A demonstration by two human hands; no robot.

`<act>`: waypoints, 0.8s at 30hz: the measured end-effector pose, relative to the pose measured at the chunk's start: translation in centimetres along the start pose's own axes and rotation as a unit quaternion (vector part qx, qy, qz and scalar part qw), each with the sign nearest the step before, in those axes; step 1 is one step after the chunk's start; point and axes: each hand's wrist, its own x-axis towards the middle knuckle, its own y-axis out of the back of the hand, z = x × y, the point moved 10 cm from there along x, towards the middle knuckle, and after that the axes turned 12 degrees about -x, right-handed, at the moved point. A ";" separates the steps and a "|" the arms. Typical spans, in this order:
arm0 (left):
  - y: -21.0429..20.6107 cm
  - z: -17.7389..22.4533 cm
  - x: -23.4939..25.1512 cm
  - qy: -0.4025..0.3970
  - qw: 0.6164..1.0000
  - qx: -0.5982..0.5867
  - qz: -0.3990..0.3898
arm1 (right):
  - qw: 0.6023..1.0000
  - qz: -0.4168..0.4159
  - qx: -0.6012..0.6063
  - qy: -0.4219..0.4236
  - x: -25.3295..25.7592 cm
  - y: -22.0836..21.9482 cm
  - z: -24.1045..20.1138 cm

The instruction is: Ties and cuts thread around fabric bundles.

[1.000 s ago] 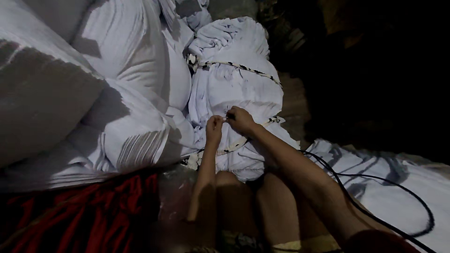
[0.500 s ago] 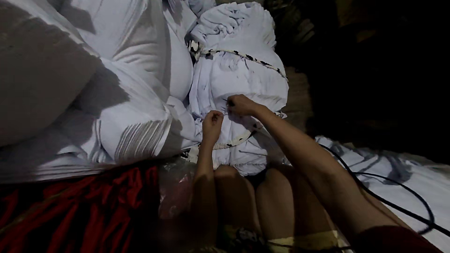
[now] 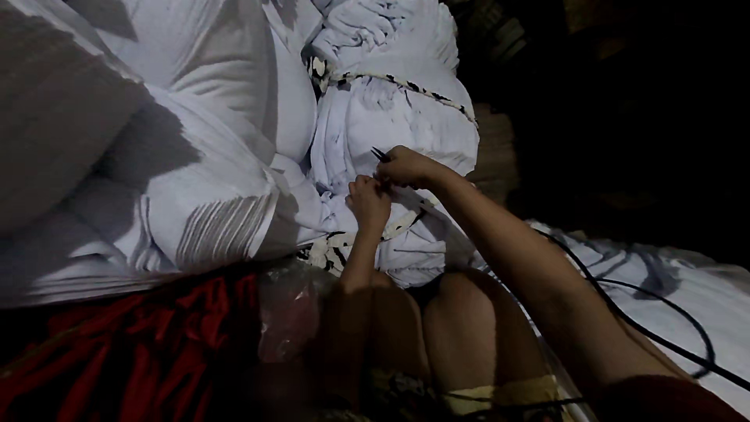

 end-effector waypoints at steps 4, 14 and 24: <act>0.5 -0.3 0.3 -0.030 0.997 -0.066 0.025 | 0.993 0.098 0.023 0.054 -0.8 2.6 0.3; 4.7 3.2 -3.3 0.260 0.649 -0.709 0.091 | 0.980 0.057 0.015 0.188 -1.6 -0.8 1.3; 4.0 1.7 0.5 0.017 0.892 -0.446 -0.071 | 0.951 0.246 0.069 0.174 -5.4 6.6 -4.4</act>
